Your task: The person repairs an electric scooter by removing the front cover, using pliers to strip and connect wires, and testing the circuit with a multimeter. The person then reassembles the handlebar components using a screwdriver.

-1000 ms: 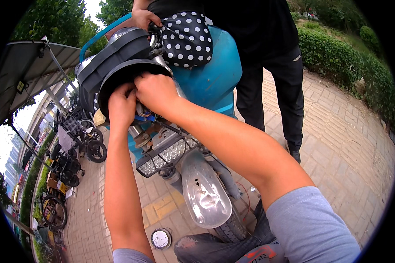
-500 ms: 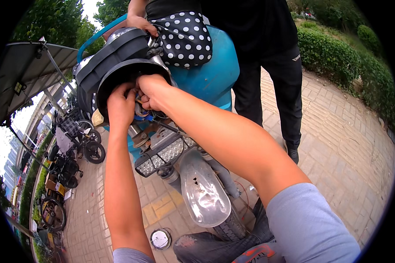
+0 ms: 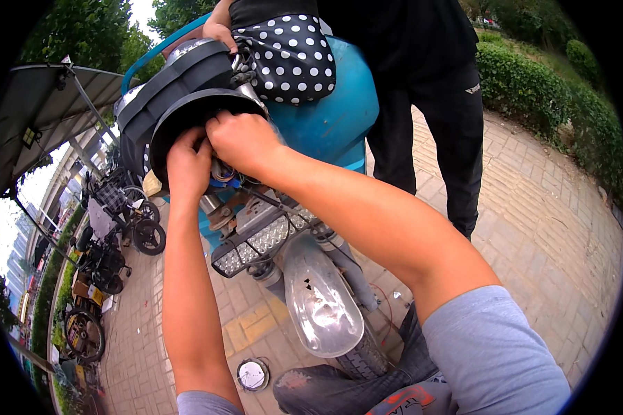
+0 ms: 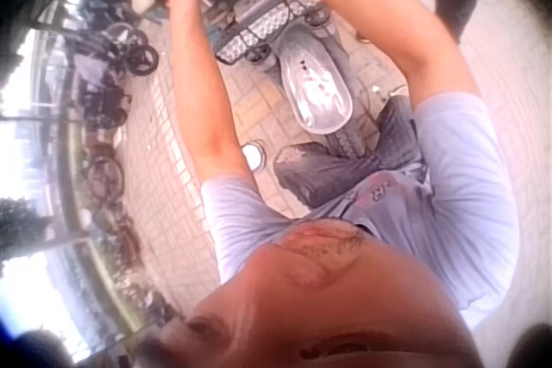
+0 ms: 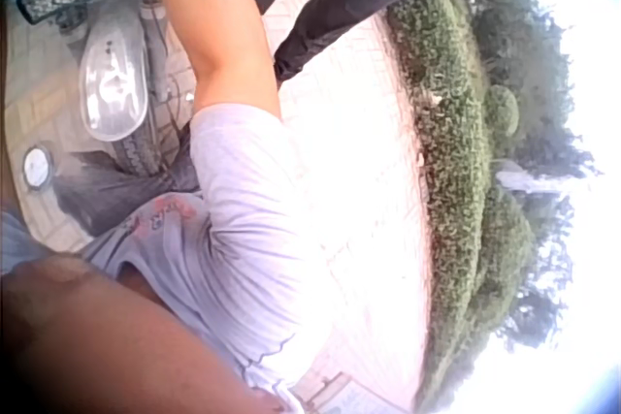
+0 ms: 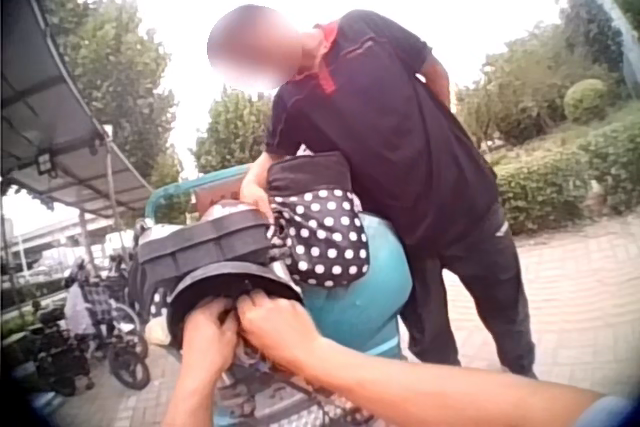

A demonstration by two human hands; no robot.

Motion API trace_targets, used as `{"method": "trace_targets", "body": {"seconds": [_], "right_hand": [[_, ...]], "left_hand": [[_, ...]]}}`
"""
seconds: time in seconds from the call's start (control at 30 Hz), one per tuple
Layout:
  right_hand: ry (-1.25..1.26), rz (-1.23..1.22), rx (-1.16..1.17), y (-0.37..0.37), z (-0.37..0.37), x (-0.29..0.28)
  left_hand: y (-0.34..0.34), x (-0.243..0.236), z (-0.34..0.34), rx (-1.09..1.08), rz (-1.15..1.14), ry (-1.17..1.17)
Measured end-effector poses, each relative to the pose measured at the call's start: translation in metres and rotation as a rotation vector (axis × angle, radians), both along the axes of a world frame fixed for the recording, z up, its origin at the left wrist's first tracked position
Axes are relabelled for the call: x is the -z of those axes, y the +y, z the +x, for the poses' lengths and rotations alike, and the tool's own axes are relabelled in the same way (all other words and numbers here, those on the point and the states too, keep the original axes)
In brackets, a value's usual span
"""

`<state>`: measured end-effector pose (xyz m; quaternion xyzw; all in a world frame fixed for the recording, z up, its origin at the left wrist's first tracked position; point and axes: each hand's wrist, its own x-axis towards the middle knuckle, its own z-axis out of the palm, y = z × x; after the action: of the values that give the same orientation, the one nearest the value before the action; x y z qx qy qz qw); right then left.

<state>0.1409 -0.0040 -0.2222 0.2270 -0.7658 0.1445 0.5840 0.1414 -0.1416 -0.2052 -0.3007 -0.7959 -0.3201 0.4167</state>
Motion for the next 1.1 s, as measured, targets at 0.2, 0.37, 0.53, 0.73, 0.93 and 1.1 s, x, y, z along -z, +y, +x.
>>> {"method": "trace_targets", "body": {"seconds": [0.2, 0.37, 0.53, 0.73, 0.93, 1.1], "right_hand": [[-0.192, -0.230, -0.095, -0.006, -0.007, 0.000], [-0.697, -0.778, -0.359, -0.017, -0.006, -0.015], [-0.804, -1.094, -0.501, -0.020, -0.012, -0.019], [-0.629, -0.660, -0.206, -0.017, -0.005, -0.020], [-1.159, -1.389, -0.825, -0.014, -0.003, -0.031], [-1.232, -1.216, -0.955, 0.015, 0.061, -0.017]], "left_hand": [[-0.001, -0.002, -0.001, 0.007, 0.051, -0.076], [-0.004, -0.002, -0.005, -0.020, 0.025, -0.109], [-0.004, -0.009, -0.003, 0.075, -0.028, -0.283], [-0.006, -0.005, -0.006, 0.006, -0.021, -0.173], [0.006, -0.011, 0.005, 0.009, 0.002, -0.201], [0.004, -0.008, 0.001, -0.044, 0.038, -0.200]]}}
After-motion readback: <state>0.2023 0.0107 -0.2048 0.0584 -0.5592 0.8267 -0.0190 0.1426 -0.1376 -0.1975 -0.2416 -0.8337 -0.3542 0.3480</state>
